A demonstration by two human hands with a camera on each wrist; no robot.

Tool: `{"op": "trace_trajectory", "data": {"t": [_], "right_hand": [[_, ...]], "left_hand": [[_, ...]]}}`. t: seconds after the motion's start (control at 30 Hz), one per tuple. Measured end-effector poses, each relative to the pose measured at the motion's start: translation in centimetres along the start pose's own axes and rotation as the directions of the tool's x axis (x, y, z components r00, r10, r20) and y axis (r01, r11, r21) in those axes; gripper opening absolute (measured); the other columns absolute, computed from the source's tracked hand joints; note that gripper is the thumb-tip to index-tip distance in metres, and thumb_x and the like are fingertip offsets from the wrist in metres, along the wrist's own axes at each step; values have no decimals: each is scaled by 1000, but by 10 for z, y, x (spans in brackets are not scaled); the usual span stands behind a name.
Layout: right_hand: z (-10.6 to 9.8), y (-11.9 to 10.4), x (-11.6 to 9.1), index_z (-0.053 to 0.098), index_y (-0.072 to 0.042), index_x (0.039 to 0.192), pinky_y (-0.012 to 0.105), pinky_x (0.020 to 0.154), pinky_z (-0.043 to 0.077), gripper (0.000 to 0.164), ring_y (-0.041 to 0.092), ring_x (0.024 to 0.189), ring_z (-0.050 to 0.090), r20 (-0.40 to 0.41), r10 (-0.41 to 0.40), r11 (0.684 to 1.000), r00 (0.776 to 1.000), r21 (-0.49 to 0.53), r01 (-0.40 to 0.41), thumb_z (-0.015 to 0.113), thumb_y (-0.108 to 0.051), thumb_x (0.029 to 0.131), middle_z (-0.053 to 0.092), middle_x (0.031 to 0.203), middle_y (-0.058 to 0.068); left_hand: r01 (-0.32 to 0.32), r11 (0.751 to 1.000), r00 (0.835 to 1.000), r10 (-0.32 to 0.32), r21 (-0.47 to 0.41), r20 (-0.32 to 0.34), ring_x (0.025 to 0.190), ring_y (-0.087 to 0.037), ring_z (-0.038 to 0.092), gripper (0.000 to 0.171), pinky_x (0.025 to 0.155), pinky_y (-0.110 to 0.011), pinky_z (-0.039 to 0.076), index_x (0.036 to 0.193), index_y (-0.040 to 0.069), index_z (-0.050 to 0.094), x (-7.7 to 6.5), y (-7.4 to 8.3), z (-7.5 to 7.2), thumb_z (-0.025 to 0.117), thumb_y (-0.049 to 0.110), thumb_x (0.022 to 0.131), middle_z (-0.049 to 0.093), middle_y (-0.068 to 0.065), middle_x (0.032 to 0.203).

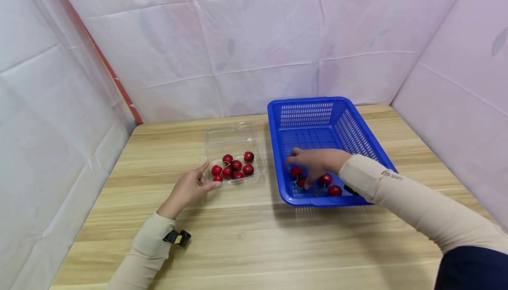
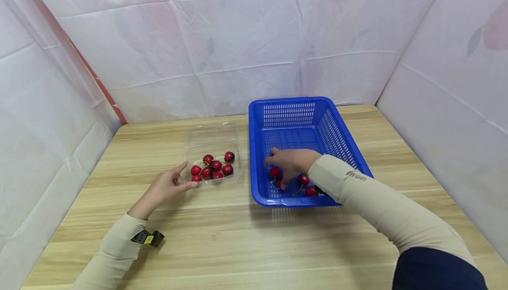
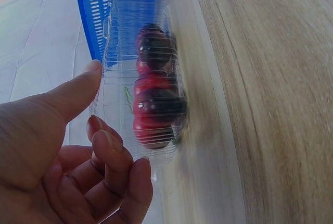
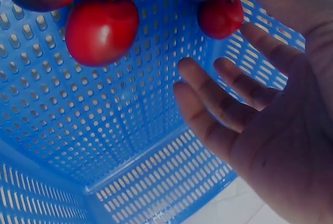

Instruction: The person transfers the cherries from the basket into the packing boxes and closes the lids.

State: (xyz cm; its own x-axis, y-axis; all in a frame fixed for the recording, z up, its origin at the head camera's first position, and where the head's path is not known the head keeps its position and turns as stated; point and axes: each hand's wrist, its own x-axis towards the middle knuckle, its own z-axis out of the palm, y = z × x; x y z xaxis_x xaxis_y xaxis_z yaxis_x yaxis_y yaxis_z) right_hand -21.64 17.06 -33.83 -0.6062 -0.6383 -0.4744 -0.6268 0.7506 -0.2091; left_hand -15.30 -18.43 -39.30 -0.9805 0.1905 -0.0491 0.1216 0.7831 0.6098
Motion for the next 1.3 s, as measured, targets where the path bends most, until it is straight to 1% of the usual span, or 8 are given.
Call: {"op": "trace_trajectory", "data": {"t": [0.13,0.33,0.47,0.63,0.77,0.87,1.07,1.3], "right_hand": [[3,-2,4,57,-16,129,49,90,48,64,31,112,53,-14,-30,999,999,-25,30,85,-18,71,43,130,14],[5,-1,10,63,-15,121,46,88,49,52,27,105,56,-18,-28,998,999,-47,27,83,-11,73,51,121,11],[5,-1,11,64,-14,119,49,91,48,47,31,109,56,-12,-14,998,1000,-55,14,80,-7,76,53,126,15],[5,-1,11,64,-14,120,52,94,45,46,36,116,54,-4,2,999,1000,-53,-2,78,-4,77,51,132,19],[6,0,11,64,-14,119,48,90,49,45,30,107,57,-5,-2,999,1000,-50,2,78,-3,77,55,120,11],[7,0,12,64,-13,119,47,89,49,45,28,105,57,-3,-2,999,1000,-44,2,77,-2,78,55,117,9],[6,0,11,64,-14,121,50,92,47,47,31,110,56,6,6,1000,1000,-29,-6,75,1,78,54,124,12],[2,-1,6,63,-14,121,49,92,48,49,31,111,55,-31,-27,1000,999,-4,27,74,3,77,53,125,11]], "left_hand": [[1,1000,1000,-1,1,3,56,-12,41,82,55,-28,37,144,-2,40,0,1,-1,75,37,82,53,1,67],[2,1000,1000,-2,-18,2,56,-12,41,82,53,-27,37,143,-3,39,0,1,-1,76,37,82,53,1,67],[0,1000,1000,0,-14,0,56,-12,41,82,54,-27,37,144,-2,39,0,0,-1,76,38,82,53,1,67],[8,1000,1000,-8,-3,4,56,-12,40,83,55,-28,37,144,-1,39,-1,0,-1,75,40,82,52,0,67],[12,1000,1000,-12,-14,7,56,-12,40,83,55,-28,37,144,-1,39,-1,0,0,75,40,82,53,0,67],[10,1000,1000,-10,-21,8,55,-12,41,83,54,-27,37,144,-2,38,-2,-1,0,75,40,82,53,0,67],[15,1000,1000,-15,-27,11,55,-11,41,84,53,-27,37,145,-1,38,-2,-2,1,75,40,82,54,1,69],[5,1000,1000,-5,-17,4,56,-12,41,84,54,-28,37,144,-2,39,-1,-1,0,75,40,82,54,0,68]]}}
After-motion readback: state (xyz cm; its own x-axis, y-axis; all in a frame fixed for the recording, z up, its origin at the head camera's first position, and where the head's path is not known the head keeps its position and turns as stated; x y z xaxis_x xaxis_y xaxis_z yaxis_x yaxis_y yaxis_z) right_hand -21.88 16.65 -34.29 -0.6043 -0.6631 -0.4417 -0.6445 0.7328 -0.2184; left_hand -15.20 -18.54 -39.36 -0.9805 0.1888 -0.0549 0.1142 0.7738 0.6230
